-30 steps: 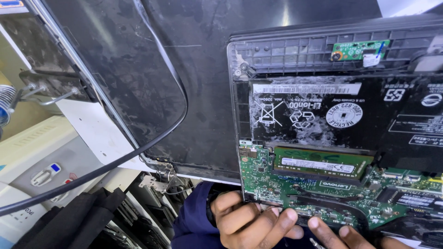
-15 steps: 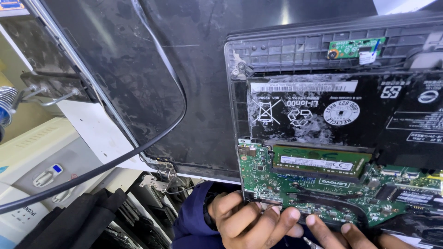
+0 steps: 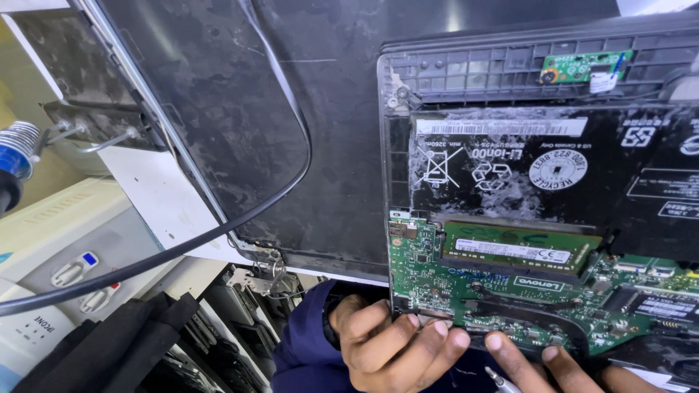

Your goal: The person works on the internal components of a laptop using a small screwdriver and their hands, eventually closing the laptop and snapping the bottom cover back into place.

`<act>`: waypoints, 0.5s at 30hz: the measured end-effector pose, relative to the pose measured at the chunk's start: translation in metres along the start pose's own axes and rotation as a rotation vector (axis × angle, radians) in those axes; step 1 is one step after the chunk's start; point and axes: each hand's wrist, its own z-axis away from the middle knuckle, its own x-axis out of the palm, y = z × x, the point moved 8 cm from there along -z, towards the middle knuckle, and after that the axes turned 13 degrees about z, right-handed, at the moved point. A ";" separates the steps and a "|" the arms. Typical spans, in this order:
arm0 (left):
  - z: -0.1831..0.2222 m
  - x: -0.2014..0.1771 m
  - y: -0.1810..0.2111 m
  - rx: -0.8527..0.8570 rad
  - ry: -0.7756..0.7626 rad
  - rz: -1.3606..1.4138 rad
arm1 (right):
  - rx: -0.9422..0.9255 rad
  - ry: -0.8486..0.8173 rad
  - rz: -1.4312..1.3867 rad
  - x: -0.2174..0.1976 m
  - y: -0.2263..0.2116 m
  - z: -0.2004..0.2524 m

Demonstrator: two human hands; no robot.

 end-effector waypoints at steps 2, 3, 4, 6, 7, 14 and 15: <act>0.001 -0.001 0.002 -0.030 -0.035 -0.002 | 0.025 -0.056 0.013 0.014 -0.005 0.011; 0.001 0.000 0.001 -0.057 -0.069 -0.001 | 0.055 -0.109 0.027 0.023 -0.005 0.016; 0.003 0.001 0.003 -0.058 -0.070 0.000 | 0.056 -0.111 0.026 0.022 -0.005 0.015; 0.007 0.005 0.005 -0.094 -0.085 -0.042 | 0.029 -0.102 0.007 0.019 -0.007 0.013; 0.011 0.005 0.005 -0.095 -0.086 -0.038 | 0.031 -0.105 0.006 0.020 -0.005 0.012; 0.011 0.010 0.007 -0.085 0.019 -0.084 | 0.002 -0.091 0.000 0.015 -0.003 0.007; 0.010 0.010 0.007 -0.133 0.057 -0.108 | 0.003 -0.115 -0.006 0.007 -0.001 0.000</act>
